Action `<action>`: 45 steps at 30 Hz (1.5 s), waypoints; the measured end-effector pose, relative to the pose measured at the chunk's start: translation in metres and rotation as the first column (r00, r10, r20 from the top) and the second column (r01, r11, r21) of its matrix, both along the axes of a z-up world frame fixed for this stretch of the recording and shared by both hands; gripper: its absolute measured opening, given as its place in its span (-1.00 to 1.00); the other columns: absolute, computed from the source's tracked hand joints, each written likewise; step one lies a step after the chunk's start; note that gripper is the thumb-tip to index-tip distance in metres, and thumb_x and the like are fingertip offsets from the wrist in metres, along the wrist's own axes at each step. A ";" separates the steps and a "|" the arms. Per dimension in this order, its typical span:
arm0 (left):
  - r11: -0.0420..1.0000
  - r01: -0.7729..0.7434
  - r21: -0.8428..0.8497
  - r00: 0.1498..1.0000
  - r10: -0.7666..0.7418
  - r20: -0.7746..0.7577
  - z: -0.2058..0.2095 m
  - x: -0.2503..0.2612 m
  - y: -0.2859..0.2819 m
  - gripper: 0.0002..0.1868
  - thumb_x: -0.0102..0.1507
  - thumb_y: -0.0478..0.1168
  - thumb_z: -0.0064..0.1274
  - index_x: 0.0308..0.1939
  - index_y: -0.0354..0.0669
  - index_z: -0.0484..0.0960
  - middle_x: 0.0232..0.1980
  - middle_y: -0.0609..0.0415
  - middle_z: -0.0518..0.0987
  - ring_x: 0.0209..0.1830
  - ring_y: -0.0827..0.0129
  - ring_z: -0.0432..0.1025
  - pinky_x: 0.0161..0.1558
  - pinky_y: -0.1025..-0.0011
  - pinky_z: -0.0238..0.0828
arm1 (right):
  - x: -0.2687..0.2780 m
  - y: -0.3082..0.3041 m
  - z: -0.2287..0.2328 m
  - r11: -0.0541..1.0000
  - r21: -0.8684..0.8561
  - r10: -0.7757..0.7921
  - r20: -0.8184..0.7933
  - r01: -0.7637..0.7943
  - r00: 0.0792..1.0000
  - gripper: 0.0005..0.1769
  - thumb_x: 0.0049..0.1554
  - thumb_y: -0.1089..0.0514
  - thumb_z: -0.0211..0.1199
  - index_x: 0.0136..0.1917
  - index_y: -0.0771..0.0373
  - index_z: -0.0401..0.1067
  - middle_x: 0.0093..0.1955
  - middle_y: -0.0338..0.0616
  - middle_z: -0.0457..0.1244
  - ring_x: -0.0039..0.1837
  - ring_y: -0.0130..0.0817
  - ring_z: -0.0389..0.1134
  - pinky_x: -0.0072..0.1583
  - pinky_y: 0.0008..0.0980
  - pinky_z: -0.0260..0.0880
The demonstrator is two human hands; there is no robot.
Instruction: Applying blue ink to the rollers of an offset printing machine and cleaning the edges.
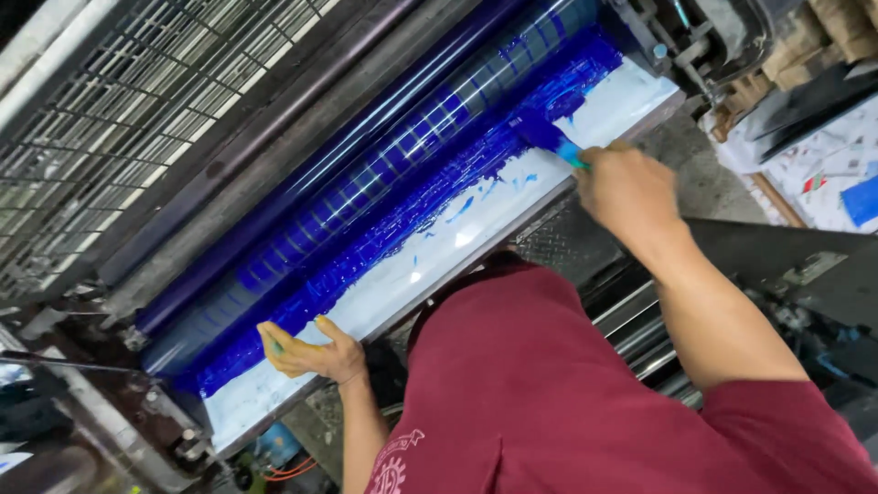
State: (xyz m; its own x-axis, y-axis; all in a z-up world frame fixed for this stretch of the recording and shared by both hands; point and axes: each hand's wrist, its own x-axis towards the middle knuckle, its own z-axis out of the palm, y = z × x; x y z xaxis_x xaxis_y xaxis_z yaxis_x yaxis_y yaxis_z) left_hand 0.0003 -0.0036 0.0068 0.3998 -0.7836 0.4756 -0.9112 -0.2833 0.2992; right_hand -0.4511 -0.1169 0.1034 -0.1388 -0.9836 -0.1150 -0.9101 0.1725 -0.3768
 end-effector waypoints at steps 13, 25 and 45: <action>1.000 0.024 0.004 1.000 -0.024 -0.012 0.000 -0.005 -0.003 -0.22 0.43 0.01 0.00 0.62 -0.29 0.12 0.59 -0.26 0.18 0.59 -0.09 0.05 0.52 -0.15 -0.18 | 0.016 0.006 -0.010 0.999 0.042 0.000 0.010 0.000 1.000 -0.67 0.20 0.12 0.28 0.21 0.20 0.58 -0.03 0.13 0.35 -0.06 0.14 0.43 -0.03 0.04 0.45; 0.999 0.022 -0.034 0.998 -0.024 -0.055 0.007 -0.007 -0.002 -0.24 0.42 -0.04 0.04 0.60 -0.32 0.15 0.58 -0.28 0.21 0.58 -0.13 0.07 0.55 -0.12 -0.18 | 0.033 0.015 -0.014 0.999 0.024 0.040 0.043 -0.041 0.998 -0.64 0.21 0.14 0.27 0.26 0.23 0.55 -0.05 0.17 0.33 -0.08 0.17 0.42 -0.03 0.05 0.42; 0.993 0.084 -0.078 0.992 -0.091 -0.084 0.006 -0.006 0.000 -0.22 0.39 -0.02 0.02 0.58 -0.35 0.16 0.59 -0.28 0.21 0.56 -0.13 0.05 0.54 -0.12 -0.18 | 0.067 0.034 -0.004 0.994 -0.103 0.051 0.109 -0.040 0.993 -0.64 0.21 0.10 0.25 0.25 0.22 0.55 -0.04 0.19 0.33 -0.05 0.19 0.41 -0.01 0.04 0.45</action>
